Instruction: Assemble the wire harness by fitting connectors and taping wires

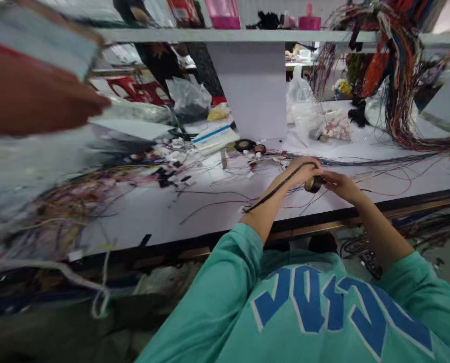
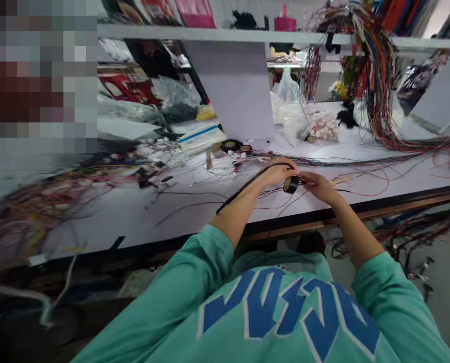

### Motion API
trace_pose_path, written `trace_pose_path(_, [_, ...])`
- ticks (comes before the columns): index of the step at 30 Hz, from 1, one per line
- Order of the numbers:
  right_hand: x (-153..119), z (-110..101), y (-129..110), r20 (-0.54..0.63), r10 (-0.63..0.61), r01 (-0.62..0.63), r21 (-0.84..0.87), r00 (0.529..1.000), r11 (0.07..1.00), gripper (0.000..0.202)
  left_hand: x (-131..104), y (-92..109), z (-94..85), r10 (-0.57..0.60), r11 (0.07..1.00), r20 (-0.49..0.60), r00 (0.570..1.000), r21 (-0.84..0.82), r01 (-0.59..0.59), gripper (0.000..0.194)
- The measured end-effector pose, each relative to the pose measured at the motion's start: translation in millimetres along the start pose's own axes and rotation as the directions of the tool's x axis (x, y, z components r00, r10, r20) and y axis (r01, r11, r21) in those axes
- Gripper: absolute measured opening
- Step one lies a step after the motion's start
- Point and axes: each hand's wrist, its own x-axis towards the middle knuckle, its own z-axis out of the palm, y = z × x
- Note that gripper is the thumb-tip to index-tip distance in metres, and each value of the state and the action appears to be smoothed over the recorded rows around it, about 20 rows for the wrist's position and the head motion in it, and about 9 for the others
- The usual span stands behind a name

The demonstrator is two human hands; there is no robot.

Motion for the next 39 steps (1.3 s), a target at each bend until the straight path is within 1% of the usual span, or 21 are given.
trace_pose_path(4, [-4, -5, -3, -0.056, -0.023, 0.012, -0.184, 0.998, 0.983, 0.017, -1, -1, 2.1, -0.035, 0.999, 0.011, 0.999, 0.004, 0.035, 0.015])
trace_pose_path(8, [-4, -3, -11, -0.134, -0.086, 0.022, -0.418, 0.987, 0.908, 0.006, -7, -1, -0.4, -0.024, 1.0, -0.035, 0.999, 0.005, 0.024, 0.018])
trace_pose_path(13, [-7, 3, -23, -0.198, -0.08, -0.06, -0.611, 0.977, 0.789, 0.007, -18, 1, -0.7, -0.023, 0.999, -0.048, 0.999, -0.039, 0.021, 0.016])
trace_pose_path(15, [-11, 6, -27, -0.239, -0.103, -0.089, -0.674, 0.966, 0.734, 0.008, -26, 2, 5.2, -0.009, 1.0, -0.072, 0.997, -0.024, 0.007, 0.014])
trace_pose_path(17, [-14, 9, -30, -0.283, -0.142, -0.111, -0.718, 0.949, 0.688, 0.01, -36, 4, 16.0, 0.022, 0.999, -0.13, 0.991, 0.032, -0.018, 0.015])
trace_pose_path(19, [-17, 12, -31, -0.313, -0.182, -0.119, -0.739, 0.932, 0.664, 0.012, -47, 5, 30.8, 0.076, 0.993, -0.206, 0.976, 0.104, -0.056, 0.016])
trace_pose_path(21, [-19, 15, -30, -0.332, -0.212, -0.118, -0.745, 0.919, 0.656, 0.014, -56, 5, 47.2, 0.134, 0.984, -0.279, 0.951, 0.151, -0.095, 0.018])
trace_pose_path(23, [-20, 17, -27, -0.345, -0.236, -0.109, -0.741, 0.908, 0.662, 0.017, -64, 4, 62.2, 0.165, 0.98, -0.345, 0.924, 0.161, -0.115, 0.019])
trace_pose_path(25, [-20, 19, -24, -0.358, -0.26, -0.094, -0.727, 0.897, 0.68, 0.019, -69, 2, 73.4, 0.174, 0.981, -0.394, 0.903, 0.146, -0.125, 0.018])
trace_pose_path(28, [-22, 19, -19, -0.374, -0.306, -0.044, -0.692, 0.876, 0.72, 0.017, -70, -1, 81.6, 0.201, 0.979, -0.432, 0.879, 0.104, -0.173, 0.016])
trace_pose_path(31, [-23, 17, -16, -0.379, -0.357, 0.026, -0.654, 0.854, 0.756, 0.015, -67, -4, 81.3, 0.225, 0.973, -0.449, 0.865, 0.062, -0.221, 0.015])
trace_pose_path(33, [-23, 16, -16, -0.384, -0.381, 0.062, -0.632, 0.841, 0.773, 0.014, -65, -6, 77.8, 0.23, 0.971, -0.441, 0.868, 0.049, -0.232, 0.015])
trace_pose_path(35, [-24, 15, -16, -0.388, -0.388, 0.085, -0.607, 0.836, 0.79, 0.013, -63, -6, 72.7, 0.218, 0.974, -0.41, 0.886, 0.042, -0.221, 0.014])
trace_pose_path(37, [-24, 14, -17, -0.387, -0.375, 0.097, -0.575, 0.843, 0.812, 0.012, -62, -4, 66.5, 0.163, 0.986, -0.349, 0.923, 0.025, -0.165, 0.013])
trace_pose_path(39, [-25, 14, -18, -0.383, -0.347, 0.094, -0.545, 0.856, 0.833, 0.011, -62, 0, 60.1, 0.064, 0.998, -0.275, 0.959, 0.008, -0.065, 0.016])
